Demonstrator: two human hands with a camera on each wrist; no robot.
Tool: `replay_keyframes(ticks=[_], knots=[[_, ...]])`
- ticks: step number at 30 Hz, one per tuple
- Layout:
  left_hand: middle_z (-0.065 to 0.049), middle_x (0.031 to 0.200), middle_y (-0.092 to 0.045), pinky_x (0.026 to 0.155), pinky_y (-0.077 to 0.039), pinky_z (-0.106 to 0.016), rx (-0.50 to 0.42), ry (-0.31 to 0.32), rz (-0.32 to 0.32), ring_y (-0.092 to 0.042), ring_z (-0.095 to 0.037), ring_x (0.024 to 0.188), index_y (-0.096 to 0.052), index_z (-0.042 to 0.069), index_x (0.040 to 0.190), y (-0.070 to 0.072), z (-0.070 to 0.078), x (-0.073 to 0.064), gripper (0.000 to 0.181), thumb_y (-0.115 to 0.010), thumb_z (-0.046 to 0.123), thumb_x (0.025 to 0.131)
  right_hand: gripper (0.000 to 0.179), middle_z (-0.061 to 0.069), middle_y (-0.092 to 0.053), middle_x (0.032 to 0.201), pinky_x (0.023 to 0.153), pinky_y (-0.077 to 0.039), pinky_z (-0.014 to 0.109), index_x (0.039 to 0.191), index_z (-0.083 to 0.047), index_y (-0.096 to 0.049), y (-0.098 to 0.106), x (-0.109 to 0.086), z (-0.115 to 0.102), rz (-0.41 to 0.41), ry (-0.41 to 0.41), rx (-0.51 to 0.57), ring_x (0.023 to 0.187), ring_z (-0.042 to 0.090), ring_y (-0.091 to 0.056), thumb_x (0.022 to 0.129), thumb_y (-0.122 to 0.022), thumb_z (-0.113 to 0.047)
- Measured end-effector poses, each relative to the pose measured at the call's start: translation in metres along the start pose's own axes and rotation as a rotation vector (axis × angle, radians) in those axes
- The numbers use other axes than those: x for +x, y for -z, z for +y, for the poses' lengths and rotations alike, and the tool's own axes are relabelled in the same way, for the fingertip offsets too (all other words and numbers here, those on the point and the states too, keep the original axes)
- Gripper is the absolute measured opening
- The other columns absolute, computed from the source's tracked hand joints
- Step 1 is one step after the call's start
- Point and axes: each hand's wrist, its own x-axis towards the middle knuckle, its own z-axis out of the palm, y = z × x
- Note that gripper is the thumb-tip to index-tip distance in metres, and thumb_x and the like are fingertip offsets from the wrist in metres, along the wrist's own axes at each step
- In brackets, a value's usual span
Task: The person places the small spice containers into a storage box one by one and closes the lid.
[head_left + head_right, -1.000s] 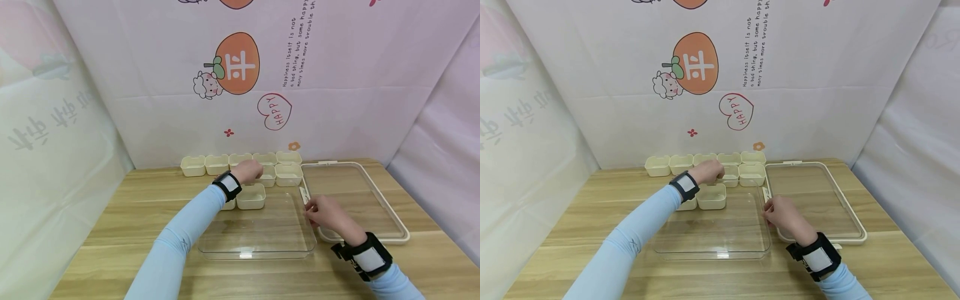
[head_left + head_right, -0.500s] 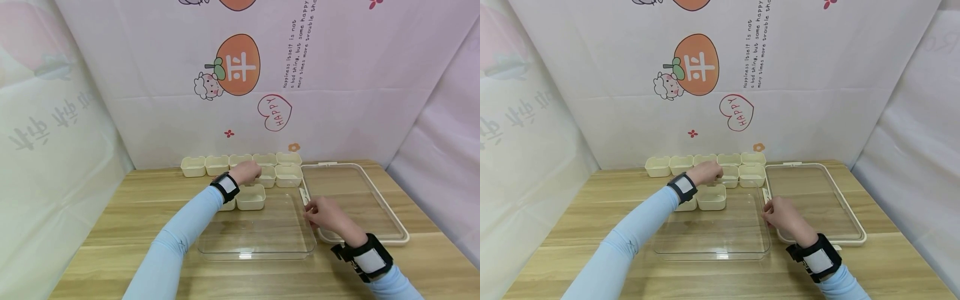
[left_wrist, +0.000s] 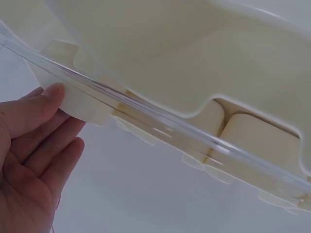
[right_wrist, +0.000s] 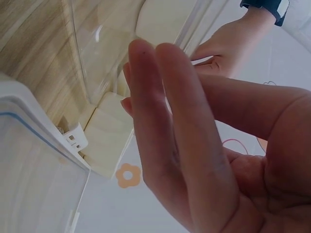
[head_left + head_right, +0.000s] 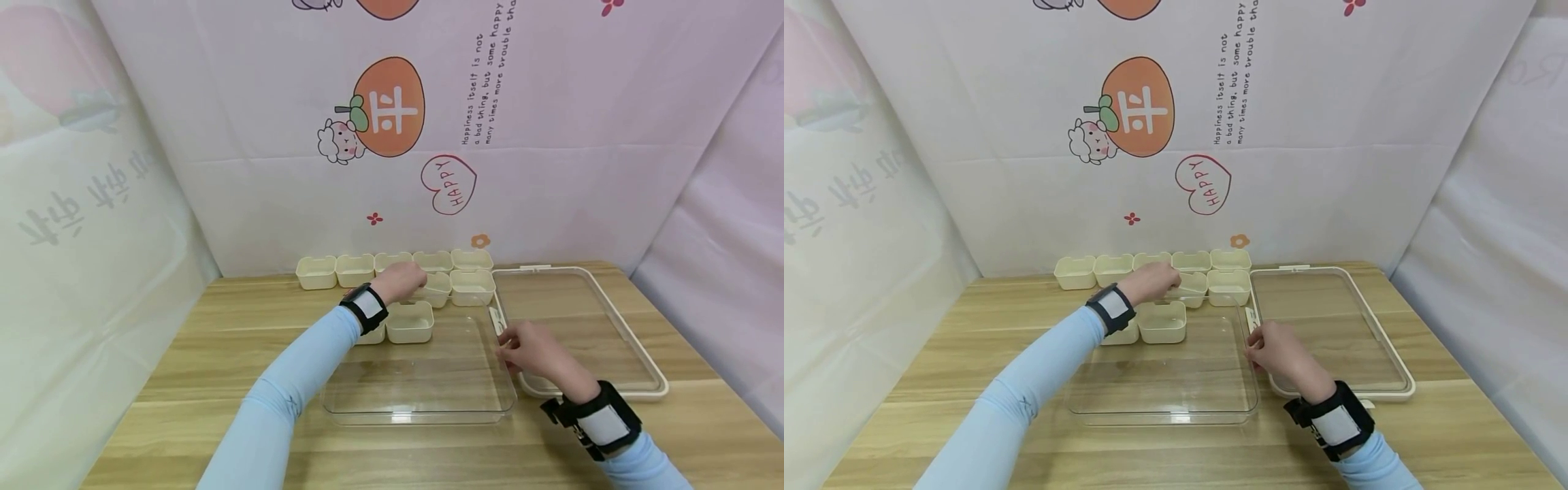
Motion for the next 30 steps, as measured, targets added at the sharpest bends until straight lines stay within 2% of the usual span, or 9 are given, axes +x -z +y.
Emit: replay_keyframes(ticks=[8,16,22,25,30], knots=[[0.004,0.068,-0.044,0.053,-0.026,-0.021,0.018,-0.022,0.055,-0.035,-0.011,0.063,-0.045,0.015,0.065,0.0,-0.002,-0.003,0.033,-0.05,-0.011,0.085,0.027,0.014,-0.068,0.081,0.059,-0.057,0.032,0.106,0.016,-0.059,0.0,0.0,0.0,-0.006,-0.008,0.007,0.064,0.023,-0.068,0.086,-0.063,-0.001],[0.003,0.072,-0.053,0.055,-0.029,-0.022,0.046,-0.023,0.084,-0.037,-0.011,0.064,-0.052,0.015,0.07,0.005,0.0,-0.008,0.031,-0.048,-0.011,0.087,0.028,0.014,-0.068,0.08,0.059,-0.056,0.031,0.107,0.016,-0.058,0.001,0.001,0.002,-0.002,-0.01,0.023,0.064,0.021,-0.068,0.085,-0.063,-0.001],[0.0,0.083,-0.064,0.057,-0.04,-0.021,0.088,-0.039,0.117,-0.05,-0.009,0.069,-0.064,0.012,0.08,0.006,0.002,-0.011,0.026,-0.052,-0.01,0.085,0.03,0.014,-0.068,0.081,0.059,-0.057,0.032,0.108,0.017,-0.058,0.002,0.0,0.003,0.002,-0.014,0.013,0.064,0.021,-0.068,0.085,-0.062,-0.001],[-0.001,0.085,-0.065,0.061,-0.046,-0.023,0.088,-0.042,0.147,-0.057,-0.011,0.074,-0.068,0.011,0.086,0.008,0.002,-0.014,0.023,-0.055,-0.008,0.084,0.03,0.014,-0.068,0.08,0.059,-0.056,0.032,0.108,0.017,-0.058,0.002,-0.001,0.003,0.001,-0.005,0.008,0.063,0.021,-0.068,0.085,-0.062,-0.001],[-0.002,0.083,-0.063,0.062,-0.048,-0.025,0.105,-0.042,0.189,-0.059,-0.014,0.076,-0.068,0.009,0.087,0.012,0.002,-0.02,0.023,-0.054,-0.008,0.085,0.03,0.014,-0.068,0.08,0.058,-0.056,0.032,0.107,0.018,-0.058,0.002,-0.001,0.002,0.002,0.006,0.011,0.063,0.021,-0.068,0.085,-0.062,-0.001]])
